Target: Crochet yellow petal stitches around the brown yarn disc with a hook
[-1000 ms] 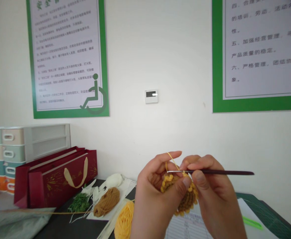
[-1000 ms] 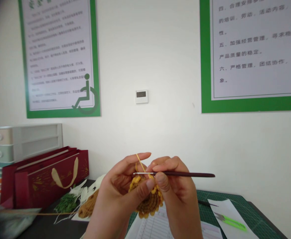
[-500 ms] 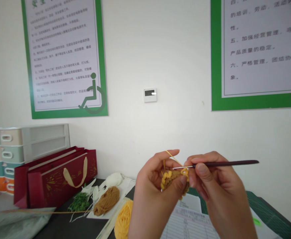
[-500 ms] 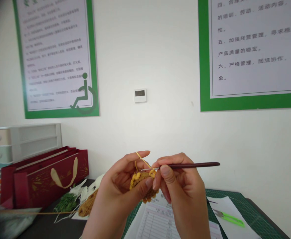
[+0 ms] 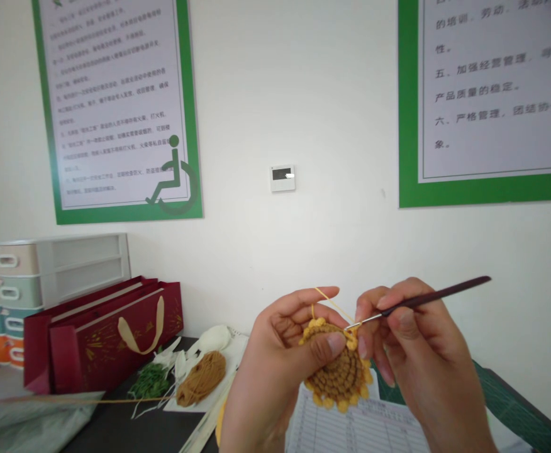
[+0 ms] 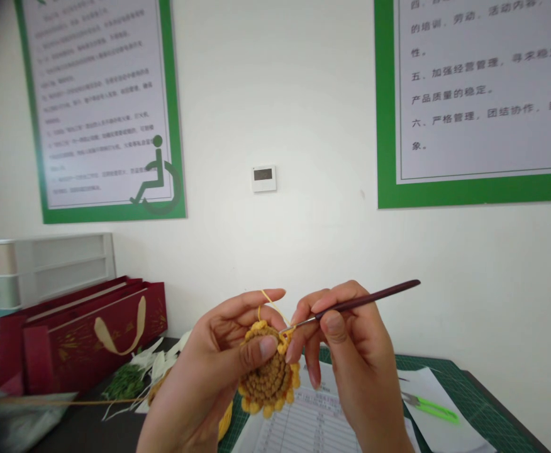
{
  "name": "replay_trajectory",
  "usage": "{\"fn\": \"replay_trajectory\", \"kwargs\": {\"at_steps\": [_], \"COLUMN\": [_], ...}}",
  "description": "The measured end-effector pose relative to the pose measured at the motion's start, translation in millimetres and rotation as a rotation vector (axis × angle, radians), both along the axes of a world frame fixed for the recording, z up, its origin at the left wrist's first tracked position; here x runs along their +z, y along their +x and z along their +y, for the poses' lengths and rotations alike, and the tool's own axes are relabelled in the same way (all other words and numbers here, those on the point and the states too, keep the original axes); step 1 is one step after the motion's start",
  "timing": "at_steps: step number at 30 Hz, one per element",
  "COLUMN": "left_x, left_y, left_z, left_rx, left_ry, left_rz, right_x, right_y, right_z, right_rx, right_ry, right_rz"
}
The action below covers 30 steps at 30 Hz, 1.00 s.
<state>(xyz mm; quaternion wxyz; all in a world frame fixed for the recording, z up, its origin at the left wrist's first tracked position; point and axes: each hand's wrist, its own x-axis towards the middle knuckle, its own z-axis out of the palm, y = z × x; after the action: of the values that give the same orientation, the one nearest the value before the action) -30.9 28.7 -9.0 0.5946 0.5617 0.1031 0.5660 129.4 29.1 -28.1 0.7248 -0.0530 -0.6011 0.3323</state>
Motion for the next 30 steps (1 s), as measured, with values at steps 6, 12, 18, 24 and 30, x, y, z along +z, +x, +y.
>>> {"fn": "replay_trajectory", "kwargs": {"at_steps": [6, 12, 18, 24, 30], "left_x": [-1.4, -0.6, 6.1, 6.1, 4.8], "left_y": [-0.5, -0.6, -1.1, -1.1, -0.8], "left_z": [0.8, -0.9, -11.0, -11.8, -11.3], "left_rx": [-0.005, 0.03, 0.075, 0.06, 0.075], "left_ry": [0.005, 0.012, -0.015, -0.03, -0.017], "left_rz": [0.009, 0.028, 0.047, 0.037, 0.019], "right_x": [-2.5, -2.8, -0.5, 0.3, -1.7], "right_y": [5.7, 7.3, 5.1, 4.9, 3.3], "right_z": [-0.2, -5.6, -12.5, -14.1, -11.4], "right_rx": [-0.022, -0.145, -0.248, -0.247, -0.286], "right_ry": [0.081, 0.195, 0.276, 0.293, 0.328], "right_rz": [-0.067, -0.131, -0.182, -0.193, -0.198]}}
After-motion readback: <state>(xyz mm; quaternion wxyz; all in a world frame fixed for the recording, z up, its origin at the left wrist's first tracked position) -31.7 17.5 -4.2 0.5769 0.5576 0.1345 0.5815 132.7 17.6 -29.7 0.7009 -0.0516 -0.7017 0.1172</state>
